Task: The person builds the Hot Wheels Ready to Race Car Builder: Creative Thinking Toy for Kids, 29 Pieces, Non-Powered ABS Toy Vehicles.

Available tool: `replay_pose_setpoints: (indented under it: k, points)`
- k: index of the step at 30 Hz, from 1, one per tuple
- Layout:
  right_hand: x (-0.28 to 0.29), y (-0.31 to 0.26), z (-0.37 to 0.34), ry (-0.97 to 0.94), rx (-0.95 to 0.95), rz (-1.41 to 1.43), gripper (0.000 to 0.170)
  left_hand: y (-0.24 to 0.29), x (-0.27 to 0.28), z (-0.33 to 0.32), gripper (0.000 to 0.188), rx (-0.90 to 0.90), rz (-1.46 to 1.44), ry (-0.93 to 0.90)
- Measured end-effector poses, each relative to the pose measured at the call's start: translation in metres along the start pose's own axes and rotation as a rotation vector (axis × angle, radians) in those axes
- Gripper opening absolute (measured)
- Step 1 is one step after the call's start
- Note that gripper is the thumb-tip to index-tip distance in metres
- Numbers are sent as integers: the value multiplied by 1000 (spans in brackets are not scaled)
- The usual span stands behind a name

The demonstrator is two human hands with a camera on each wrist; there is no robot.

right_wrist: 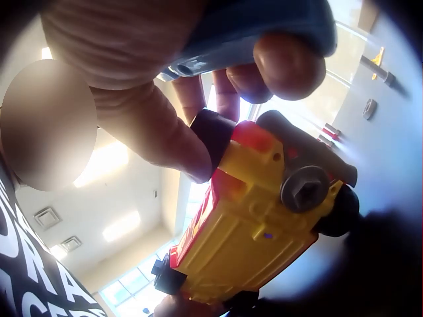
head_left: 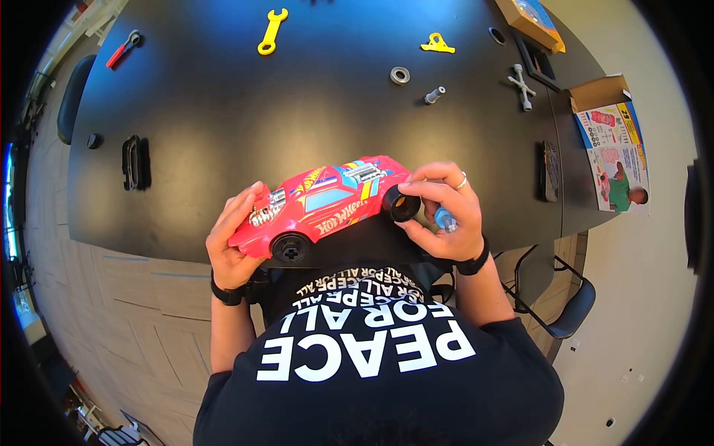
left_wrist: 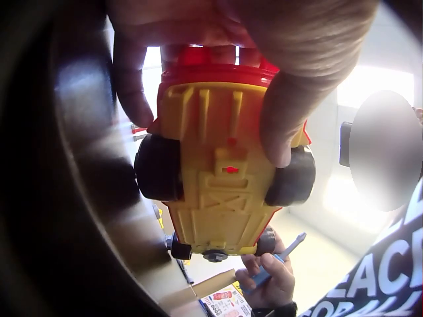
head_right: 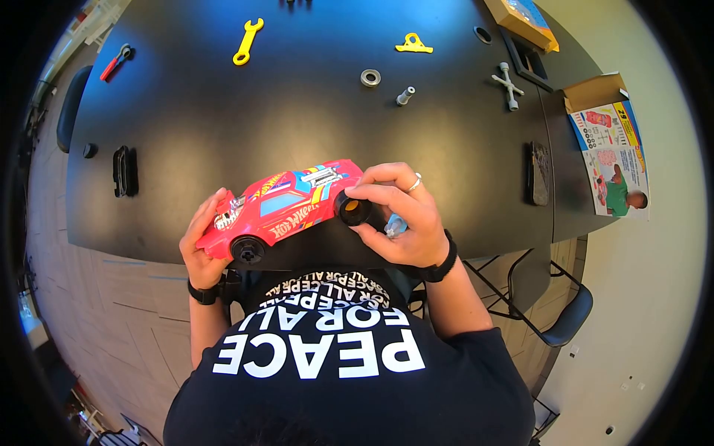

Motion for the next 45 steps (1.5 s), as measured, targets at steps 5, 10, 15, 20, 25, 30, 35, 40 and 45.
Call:
replay_pose_setpoints:
  k: [5,10,15,20,25,30,35,40,45]
  points:
    - [2,0,0,-41,-57,23,51,-1,2,-1,85,19,-11,2]
    - [-5,1,6,-48,-22,-37,54,-5,5,-3,89,24,6,-38]
    - [10,10,11,82,-161,-20,51,-5,8,-4,87,42,7,7]
    - [17,63,36,30,-241,-199,42,-7,10,-13,76,-31,-23,59]
    - [5,111,68,-33,-188,-502,62,3,9,-14,66,-42,-62,122]
    - [3,147,103,-58,-327,-742,58,6,5,-11,60,-11,-129,197]
    - [1,142,107,-112,-340,-643,30,0,13,-11,60,4,-136,219]
    - [18,114,75,-42,-223,-489,21,-3,9,-16,67,38,-128,188]
    - [27,112,29,57,-531,-77,30,-4,10,-14,67,28,-118,172]
Point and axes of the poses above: each hand's wrist, its own z-axis towards the middle knuckle, its own x-axis out of the back of the hand, y = z × x, the point moved 5 cm from there along z, towards the middle knuckle, and after that the axes turned 1 degree about z, right-handed, at the moved point
